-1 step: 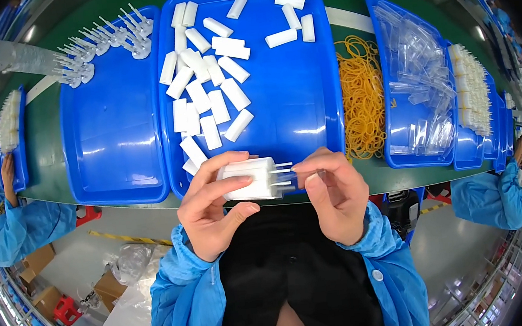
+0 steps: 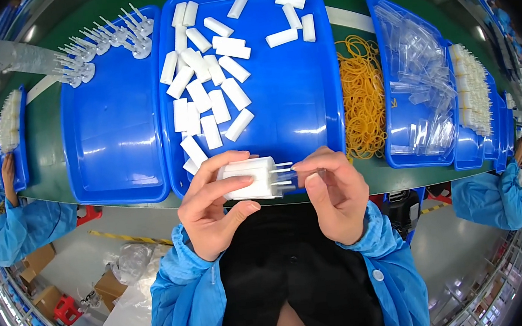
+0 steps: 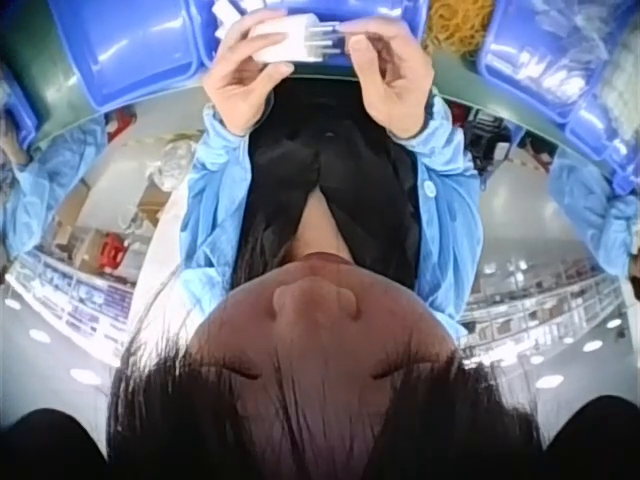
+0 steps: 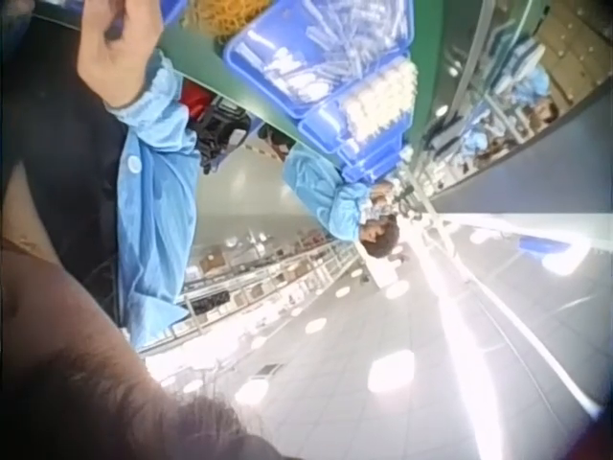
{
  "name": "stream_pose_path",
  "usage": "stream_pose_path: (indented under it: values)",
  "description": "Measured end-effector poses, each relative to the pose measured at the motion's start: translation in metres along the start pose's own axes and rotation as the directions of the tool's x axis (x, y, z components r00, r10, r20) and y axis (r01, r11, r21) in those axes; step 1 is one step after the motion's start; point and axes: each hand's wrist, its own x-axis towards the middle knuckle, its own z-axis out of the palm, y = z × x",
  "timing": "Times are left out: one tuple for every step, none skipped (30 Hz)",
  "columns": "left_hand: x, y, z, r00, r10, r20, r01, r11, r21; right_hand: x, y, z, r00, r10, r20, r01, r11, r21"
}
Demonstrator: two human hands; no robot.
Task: The person wraps a rubber band around a bundle of parts and places it into a tray. The person then fits white rectangular pieces onto the prongs of a base piece and secures the assembled bundle with a rubber band.
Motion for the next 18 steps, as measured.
stream_pose_path:
  values:
    - [0.0, 0.0008, -0.0003, 1.0, -0.011, 0.0, 0.011, 0.999, 0.045, -0.0002, 0.0013, 0.0005, 1.0, 0.0, 0.001, 0.0, 1.0, 0.004]
    - [-0.0001, 0.0013, -0.0006, 1.0, -0.022, 0.0, 0.022, 0.996, 0.089, -0.0004, 0.0026, 0.0009, 1.0, -0.016, -0.009, 0.016, 1.0, -0.008]
    - [-0.0006, 0.0, -0.001, 1.0, -0.022, -0.001, 0.022, 0.995, 0.092, -0.0002, 0.003, 0.0011, 0.999, -0.034, -0.019, 0.034, 0.999, -0.022]
    - [-0.0017, -0.0028, -0.0017, 1.0, -0.011, 0.0, 0.011, 0.997, 0.082, 0.0003, 0.0031, 0.0011, 0.999, -0.035, -0.019, 0.034, 0.999, -0.019]
    - [-0.0022, -0.0042, -0.0021, 1.0, -0.001, 0.001, 0.001, 0.997, 0.072, 0.0011, 0.003, 0.001, 0.998, -0.054, -0.011, 0.053, 0.997, -0.058]
    - [-0.001, -0.0045, -0.0012, 1.0, -0.002, 0.004, 0.002, 0.997, 0.073, 0.0013, 0.0025, 0.0007, 0.997, -0.073, -0.006, 0.072, 0.992, -0.1]
    - [0.0006, -0.0049, 0.0002, 1.0, 0.01, 0.007, -0.01, 0.998, 0.069, 0.0012, 0.0018, 0.0008, 0.997, -0.072, -0.009, 0.071, 0.993, -0.1]
    - [0.0016, -0.005, 0.001, 1.0, 0.022, 0.011, -0.022, 0.998, 0.065, 0.0011, 0.0011, 0.0012, 0.998, -0.071, 0.001, 0.07, 0.993, -0.097]
    - [0.0014, -0.0041, 0.0014, 1.0, 0.021, 0.011, -0.022, 0.997, 0.068, 0.0011, 0.0006, 0.0016, 0.997, -0.07, 0.014, 0.071, 0.993, -0.092]
    - [0.0011, -0.0031, 0.0018, 1.0, 0.017, -0.004, -0.016, 0.996, 0.087, 0.0004, 0.0009, 0.0019, 0.997, -0.071, 0.014, 0.072, 0.993, -0.089]
    - [0.0009, -0.0022, 0.0021, 1.0, 0.012, -0.019, -0.01, 0.994, 0.105, -0.0008, 0.0015, 0.0022, 1.0, -0.017, 0.017, 0.018, 1.0, -0.015]
    - [0.0007, -0.0016, 0.002, 1.0, 0.012, -0.02, -0.01, 0.994, 0.107, -0.0017, 0.0018, 0.0027, 0.999, 0.036, 0.026, -0.037, 0.998, 0.058]
    - [0.0005, -0.0009, 0.0018, 0.999, 0.038, -0.019, -0.035, 0.989, 0.142, -0.002, 0.0012, 0.0027, 0.999, 0.036, 0.027, -0.037, 0.997, 0.06]
    - [0.0003, -0.0001, 0.0017, 0.998, 0.064, -0.017, -0.06, 0.982, 0.177, -0.002, 0.0, 0.0024, 0.995, 0.082, 0.057, -0.09, 0.984, 0.153]
    - [0.0008, 0.001, 0.0021, 0.998, 0.063, -0.017, -0.059, 0.982, 0.178, -0.0021, -0.0008, 0.002, 0.988, 0.127, 0.089, -0.145, 0.96, 0.241]
    - [0.0016, 0.0025, 0.003, 0.997, 0.075, -0.018, -0.07, 0.979, 0.191, -0.0021, -0.0016, 0.0014, 0.988, 0.127, 0.089, -0.146, 0.959, 0.242]
    - [0.0018, 0.0033, 0.0037, 0.996, 0.086, -0.02, -0.08, 0.975, 0.205, -0.0022, -0.0024, 0.0006, 0.986, 0.13, 0.108, -0.154, 0.955, 0.252]
    - [0.0019, 0.0028, 0.0042, 0.996, 0.086, -0.02, -0.08, 0.975, 0.206, -0.002, -0.0028, -0.0004, 0.983, 0.131, 0.126, -0.161, 0.952, 0.262]
